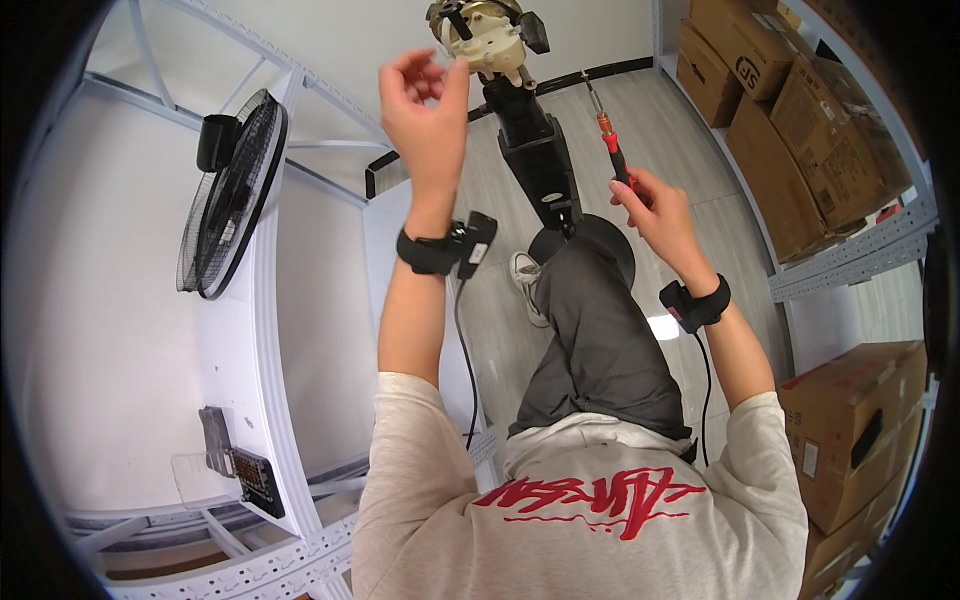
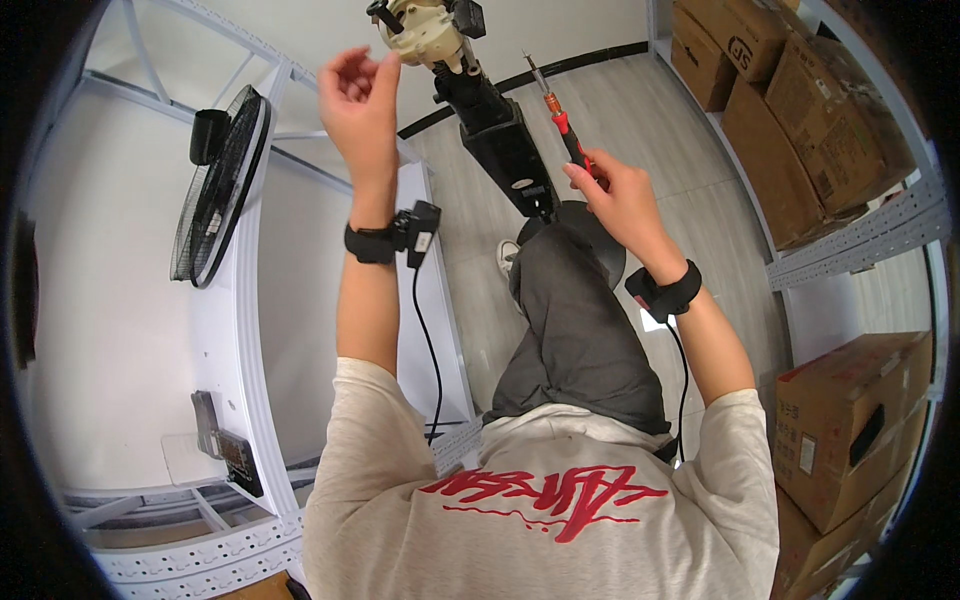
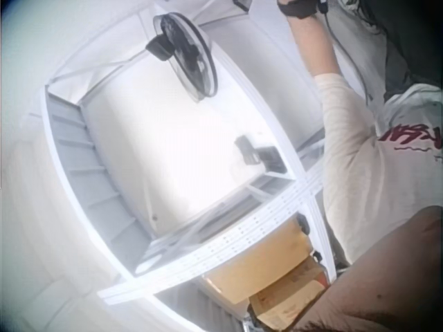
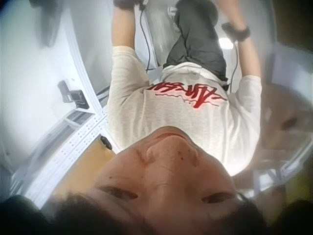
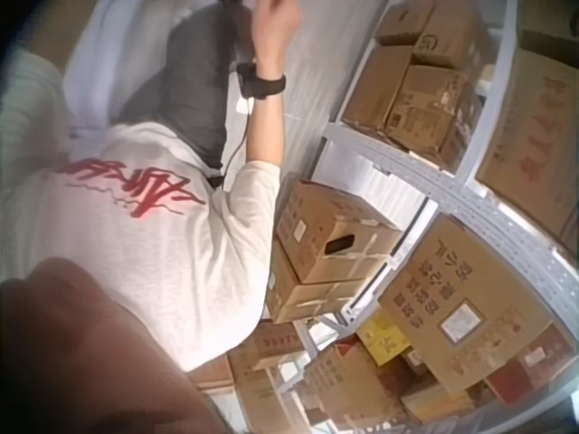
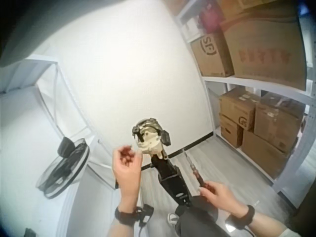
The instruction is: The person uses a screwdriver to tighten screws on a small mechanical component held in a clamp. They repeatedly insert and remove screws, adjust the component, and continue tightening multiple screws throughout the clip.
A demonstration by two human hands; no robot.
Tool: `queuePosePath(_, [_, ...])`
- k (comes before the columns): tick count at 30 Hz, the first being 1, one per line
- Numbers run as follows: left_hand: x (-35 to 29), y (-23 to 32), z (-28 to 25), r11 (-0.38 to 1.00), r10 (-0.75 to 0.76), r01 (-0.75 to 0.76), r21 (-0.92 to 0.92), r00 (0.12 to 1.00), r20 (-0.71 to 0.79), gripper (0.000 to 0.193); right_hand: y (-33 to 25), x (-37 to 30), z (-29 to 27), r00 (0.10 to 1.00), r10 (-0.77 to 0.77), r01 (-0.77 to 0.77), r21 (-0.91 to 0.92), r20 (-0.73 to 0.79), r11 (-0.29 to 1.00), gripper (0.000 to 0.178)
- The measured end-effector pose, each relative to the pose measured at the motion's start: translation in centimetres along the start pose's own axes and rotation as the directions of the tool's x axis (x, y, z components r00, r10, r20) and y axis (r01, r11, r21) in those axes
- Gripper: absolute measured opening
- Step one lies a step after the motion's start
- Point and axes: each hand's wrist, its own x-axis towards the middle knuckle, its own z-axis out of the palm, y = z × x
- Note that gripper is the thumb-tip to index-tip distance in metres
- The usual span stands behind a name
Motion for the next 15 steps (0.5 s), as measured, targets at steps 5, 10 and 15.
queuePosePath(5, [3.3,2.6,0.6,0.983,0.178,-0.177,-0.041,0.984,0.032,0.035,-0.2,0.0,0.3,0.999,-0.039,0.039,-0.021,0.000,0.999,0.028])
queuePosePath(10, [5.2,2.7,-0.1,0.996,0.075,-0.084,0.016,0.951,0.299,0.031,0.3,-0.1,0.5,0.999,-0.053,0.053,-0.002,-0.012,0.999,0.027])
queuePosePath(15, [5.5,2.2,0.0,0.999,-0.004,0.016,-0.037,0.953,0.303,0.025,0.3,-0.2,0.3,0.998,-0.058,0.057,-0.012,-0.019,0.998,0.027])
